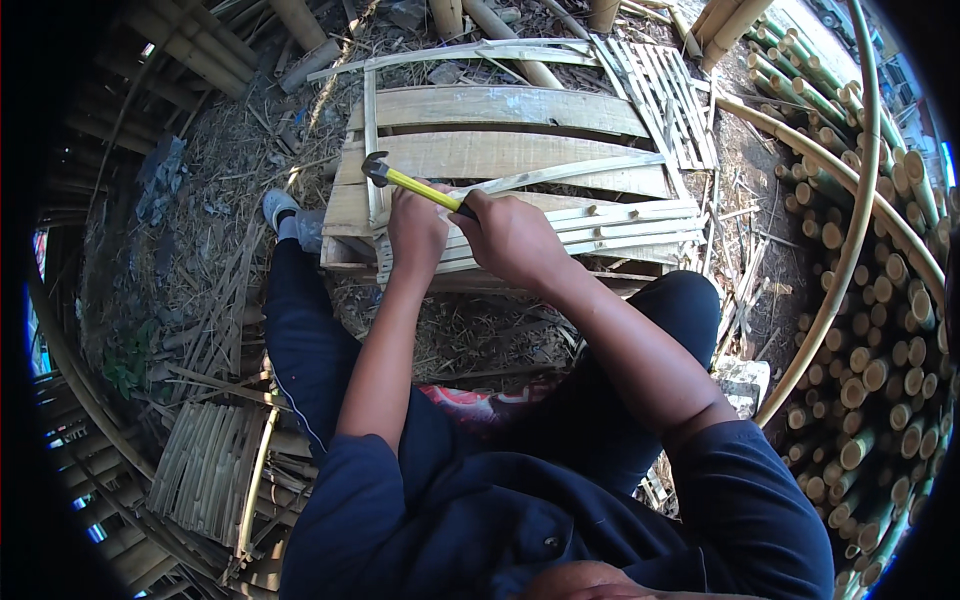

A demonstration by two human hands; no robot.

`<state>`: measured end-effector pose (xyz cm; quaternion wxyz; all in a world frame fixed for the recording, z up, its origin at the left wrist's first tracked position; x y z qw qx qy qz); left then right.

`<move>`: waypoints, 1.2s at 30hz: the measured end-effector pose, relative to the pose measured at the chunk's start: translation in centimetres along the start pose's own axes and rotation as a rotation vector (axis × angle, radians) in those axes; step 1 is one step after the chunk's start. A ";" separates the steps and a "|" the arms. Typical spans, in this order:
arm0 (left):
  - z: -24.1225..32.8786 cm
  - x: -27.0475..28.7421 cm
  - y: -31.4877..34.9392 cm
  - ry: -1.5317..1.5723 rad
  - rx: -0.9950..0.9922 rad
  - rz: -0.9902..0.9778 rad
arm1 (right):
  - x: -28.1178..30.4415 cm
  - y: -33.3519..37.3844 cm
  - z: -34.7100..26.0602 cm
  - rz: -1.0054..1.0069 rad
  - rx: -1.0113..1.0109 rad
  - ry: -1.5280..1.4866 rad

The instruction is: The person constructs a bamboo structure by hand and with a hammer, positioning thin bamboo strips onto a rectangular frame and securing them by hammering nails through the strips into the frame.

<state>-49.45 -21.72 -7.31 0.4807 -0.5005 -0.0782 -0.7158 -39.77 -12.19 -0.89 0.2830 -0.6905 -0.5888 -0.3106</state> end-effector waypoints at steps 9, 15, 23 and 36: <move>-0.1 0.3 -0.2 0.027 0.017 -0.009 | 1.4 0.3 0.0 0.076 0.014 -0.037; 0.7 0.0 0.0 0.086 -0.029 -0.002 | 1.2 0.5 -0.1 0.040 0.004 -0.030; 1.3 0.7 0.3 -0.013 -0.009 -0.028 | 0.2 0.1 0.4 0.073 0.007 -0.021; 3.0 0.0 5.0 -0.308 -0.035 -0.221 | 2.2 -1.9 -2.0 -0.062 0.111 -0.104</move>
Point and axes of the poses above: each hand's wrist, its own y-axis away from the middle knuckle, its own x-axis out of the back of the hand, z = x × y, the point moved 9 cm from there along -y, towards the middle knuckle, and after that the axes turned 3 degrees about -y, right-handed, at the moved point
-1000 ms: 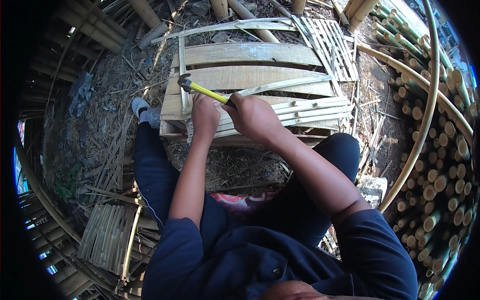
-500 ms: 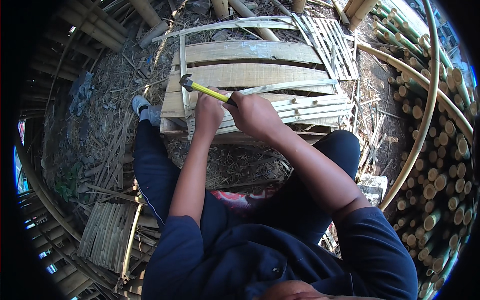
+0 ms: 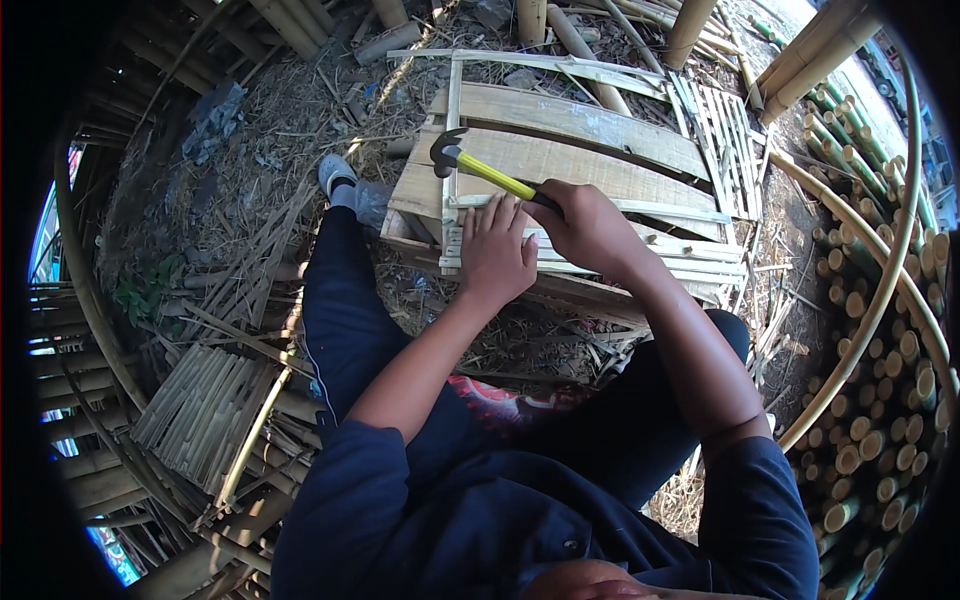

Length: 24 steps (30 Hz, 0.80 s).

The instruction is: The person constructs a bamboo structure by hand and with a hammer, positioning thin bamboo strips onto a rectangular frame and securing them by hammering nails through the strips into the frame.

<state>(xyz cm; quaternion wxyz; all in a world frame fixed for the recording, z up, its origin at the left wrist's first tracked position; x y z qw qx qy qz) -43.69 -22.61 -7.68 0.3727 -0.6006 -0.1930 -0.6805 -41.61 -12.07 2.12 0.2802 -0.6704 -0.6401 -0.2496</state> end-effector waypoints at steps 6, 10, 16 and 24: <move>-0.5 1.6 0.6 -0.014 0.017 0.130 | 0.2 -3.0 1.0 -0.084 0.060 0.263; -0.1 1.4 0.5 0.004 -0.004 0.134 | -1.4 -2.9 5.0 -0.052 -0.012 0.295; -0.1 1.3 0.7 0.074 -0.056 0.161 | -2.9 -3.9 8.3 -0.122 -0.015 0.341; 0.7 0.9 0.0 0.060 -0.048 0.116 | -4.4 -4.1 8.3 -0.142 0.195 0.281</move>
Point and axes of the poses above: each hand's wrist, its own y-axis away from the middle knuckle, its own x-axis out of the back of the hand, z = x × y, the point moved 9 cm from there along -y, towards the middle knuckle, and after that the axes turned 3 degrees about -y, right-handed, at the moved point
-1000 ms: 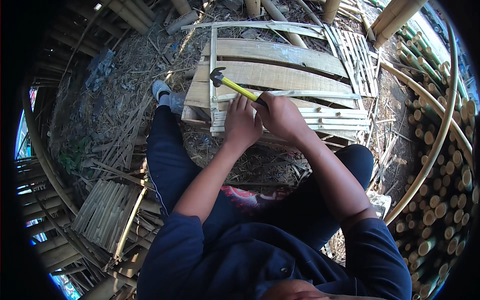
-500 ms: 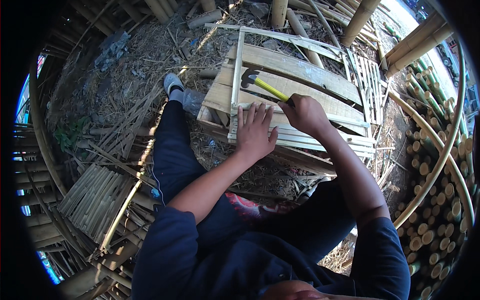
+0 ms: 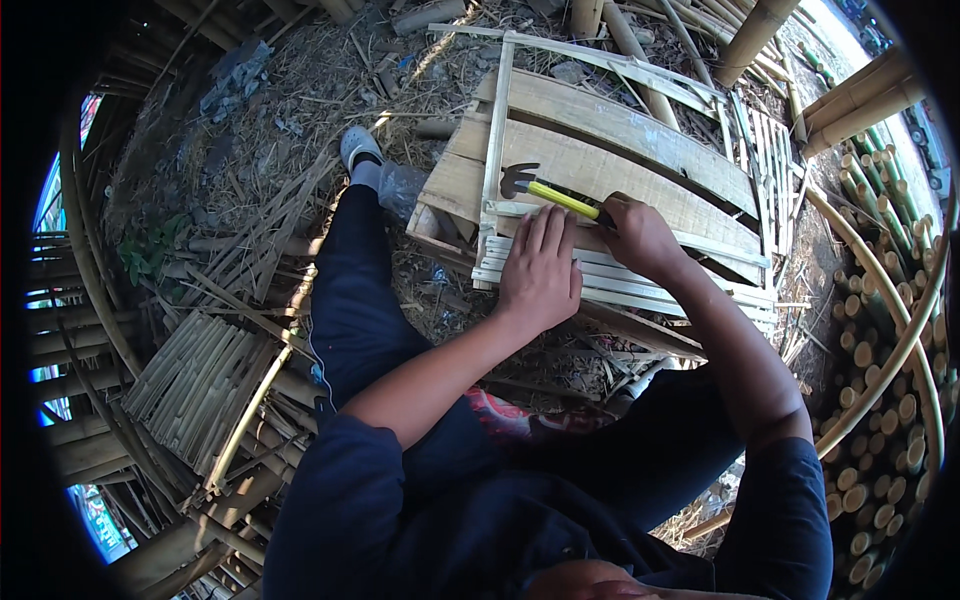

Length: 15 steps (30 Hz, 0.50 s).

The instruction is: The person constructs a bamboo structure by hand and with a hammer, positioning thin bamboo strips onto a rectangular frame and securing them by hammering nails through the strips into the frame.

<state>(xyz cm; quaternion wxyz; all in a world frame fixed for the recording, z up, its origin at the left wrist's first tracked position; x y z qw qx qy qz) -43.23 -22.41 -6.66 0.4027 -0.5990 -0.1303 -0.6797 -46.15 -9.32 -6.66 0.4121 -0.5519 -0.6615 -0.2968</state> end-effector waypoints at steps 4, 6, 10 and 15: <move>-0.2 -0.1 -0.1 -0.015 0.002 0.027 | 1.4 0.2 -2.0 0.011 0.025 -0.076; -0.3 -0.9 -0.2 -0.028 -0.010 -0.084 | 1.7 0.4 -2.4 0.051 0.079 -0.136; 0.0 -0.7 -0.1 -0.052 -0.026 -0.115 | 1.3 0.2 -2.5 -0.023 0.038 -0.055; -0.1 -0.1 -0.1 -0.038 -0.011 0.039 | 1.4 0.0 -2.8 0.022 -0.011 -0.127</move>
Point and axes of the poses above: each hand's wrist, its own y-axis away from the middle knuckle, its own x-axis out of the back of the hand, z = x × y, the point moved 9 cm from there along -y, towards the middle knuckle, and after that the axes turned 3 degrees about -y, right-handed, at the moved point
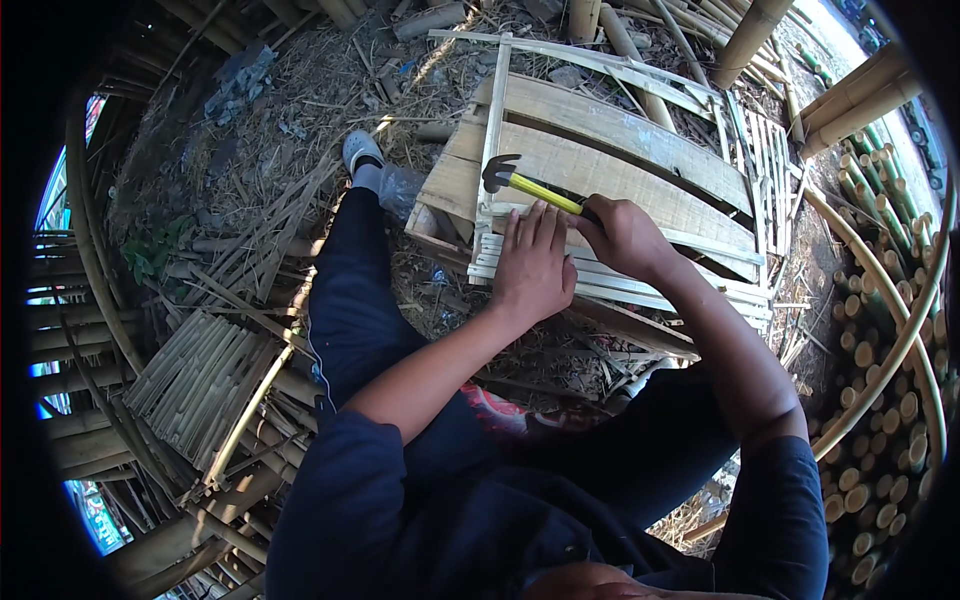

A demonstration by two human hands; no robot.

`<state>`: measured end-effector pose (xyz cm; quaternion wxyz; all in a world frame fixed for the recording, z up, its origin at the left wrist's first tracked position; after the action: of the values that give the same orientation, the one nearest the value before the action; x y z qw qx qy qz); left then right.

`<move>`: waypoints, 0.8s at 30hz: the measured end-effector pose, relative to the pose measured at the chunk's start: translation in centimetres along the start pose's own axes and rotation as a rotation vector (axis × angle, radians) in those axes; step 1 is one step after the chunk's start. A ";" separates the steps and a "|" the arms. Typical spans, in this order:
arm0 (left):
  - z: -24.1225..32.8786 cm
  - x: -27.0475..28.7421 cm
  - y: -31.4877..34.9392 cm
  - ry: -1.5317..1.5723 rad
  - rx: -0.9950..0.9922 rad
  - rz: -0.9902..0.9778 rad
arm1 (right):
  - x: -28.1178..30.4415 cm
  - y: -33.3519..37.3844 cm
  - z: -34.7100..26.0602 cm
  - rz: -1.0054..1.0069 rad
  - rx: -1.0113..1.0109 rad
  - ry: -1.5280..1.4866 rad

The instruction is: The person constructs a bamboo structure by hand and with a hammer, positioning thin bamboo strips onto a rectangular frame and securing them by hammering nails through the strips into the frame.

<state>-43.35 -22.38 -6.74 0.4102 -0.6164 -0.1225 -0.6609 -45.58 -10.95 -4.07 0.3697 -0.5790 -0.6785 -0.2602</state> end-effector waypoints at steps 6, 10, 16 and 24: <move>-0.2 -0.1 0.4 -0.022 0.047 0.018 | -0.3 0.3 -0.5 -0.054 -0.040 -0.002; 0.2 -0.1 0.3 0.036 -0.047 -0.038 | -0.4 0.4 -0.2 -0.039 -0.044 0.013; -0.1 0.2 0.2 0.072 -0.006 0.032 | 0.5 0.2 0.5 0.037 -0.012 0.030; -0.3 -0.4 0.0 0.027 -0.016 -0.040 | 0.0 0.5 -2.4 -0.025 0.115 0.035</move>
<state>-43.59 -22.40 -7.19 0.3938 -0.6080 -0.1237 -0.6782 -44.57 -12.71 -2.74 0.4108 -0.5438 -0.6929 -0.2354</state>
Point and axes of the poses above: each hand's wrist, its own y-axis away from the middle knuckle, its own x-axis out of the back of the hand, z = x × y, the point moved 9 cm from there along -y, towards the middle knuckle, and after that the axes turned 3 degrees about -y, right-handed, at the moved point
